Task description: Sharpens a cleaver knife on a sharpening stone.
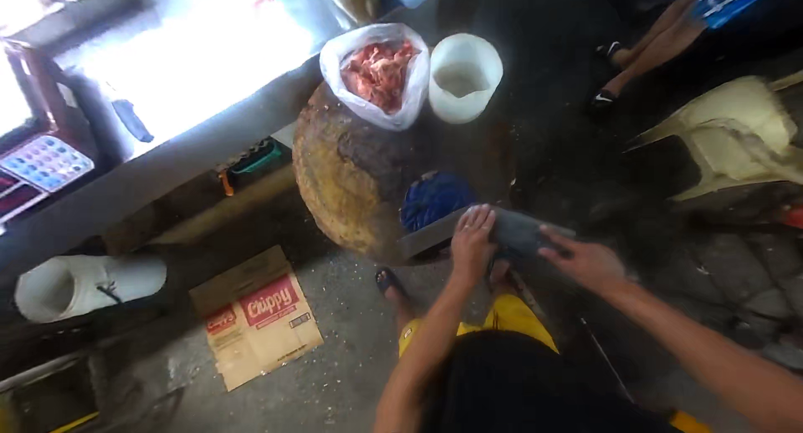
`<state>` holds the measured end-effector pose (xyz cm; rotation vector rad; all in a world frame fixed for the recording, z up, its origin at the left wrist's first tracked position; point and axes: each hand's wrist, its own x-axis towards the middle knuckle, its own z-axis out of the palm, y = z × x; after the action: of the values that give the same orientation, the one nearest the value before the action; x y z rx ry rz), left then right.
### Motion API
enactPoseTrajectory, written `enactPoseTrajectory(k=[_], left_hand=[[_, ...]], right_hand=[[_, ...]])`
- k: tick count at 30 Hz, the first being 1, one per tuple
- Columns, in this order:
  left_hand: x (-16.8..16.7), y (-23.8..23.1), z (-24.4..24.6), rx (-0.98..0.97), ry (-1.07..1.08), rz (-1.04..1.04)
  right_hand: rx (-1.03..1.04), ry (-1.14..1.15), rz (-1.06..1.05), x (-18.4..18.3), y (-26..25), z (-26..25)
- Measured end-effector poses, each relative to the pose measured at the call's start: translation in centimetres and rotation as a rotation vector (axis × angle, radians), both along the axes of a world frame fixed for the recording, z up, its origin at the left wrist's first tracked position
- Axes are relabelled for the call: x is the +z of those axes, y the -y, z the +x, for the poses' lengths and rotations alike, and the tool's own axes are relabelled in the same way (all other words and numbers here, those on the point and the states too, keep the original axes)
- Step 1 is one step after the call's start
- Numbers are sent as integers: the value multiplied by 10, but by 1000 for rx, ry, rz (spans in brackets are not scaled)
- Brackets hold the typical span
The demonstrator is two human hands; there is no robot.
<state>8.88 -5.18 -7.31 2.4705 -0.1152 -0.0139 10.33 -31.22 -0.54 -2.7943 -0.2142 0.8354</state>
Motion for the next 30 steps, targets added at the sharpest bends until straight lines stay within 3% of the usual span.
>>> enactPoseTrajectory(k=[2, 6, 8, 11, 16, 18, 20, 25, 27, 30], left_hand=[[-10, -29, -16, 19, 15, 24], [9, -193, -100, 262, -28, 239], [17, -242, -130, 323, -50, 287], [20, -209, -112, 319, -14, 259], [-2, -18, -27, 34, 78, 71], [-4, 11, -10, -36, 45, -5], [-10, -28, -22, -13, 33, 53], [16, -237, -120, 313, -48, 289], [27, -253, -125, 345, -66, 317], [28, -180, -90, 270, -36, 252]], right_hand=[[54, -100, 17, 4, -31, 3], [275, -257, 257, -26, -194, -15], [362, -280, 322, -33, -245, -26], [308, -221, 323, -33, -212, -26], [0, -29, 68, -16, -10, -21], [-28, -35, 12, -4, 15, -16], [38, -116, 49, -3, -25, -9], [325, -277, 340, -34, -239, -22], [355, -256, 396, -38, -258, -25], [235, -198, 326, -34, -179, -21]])
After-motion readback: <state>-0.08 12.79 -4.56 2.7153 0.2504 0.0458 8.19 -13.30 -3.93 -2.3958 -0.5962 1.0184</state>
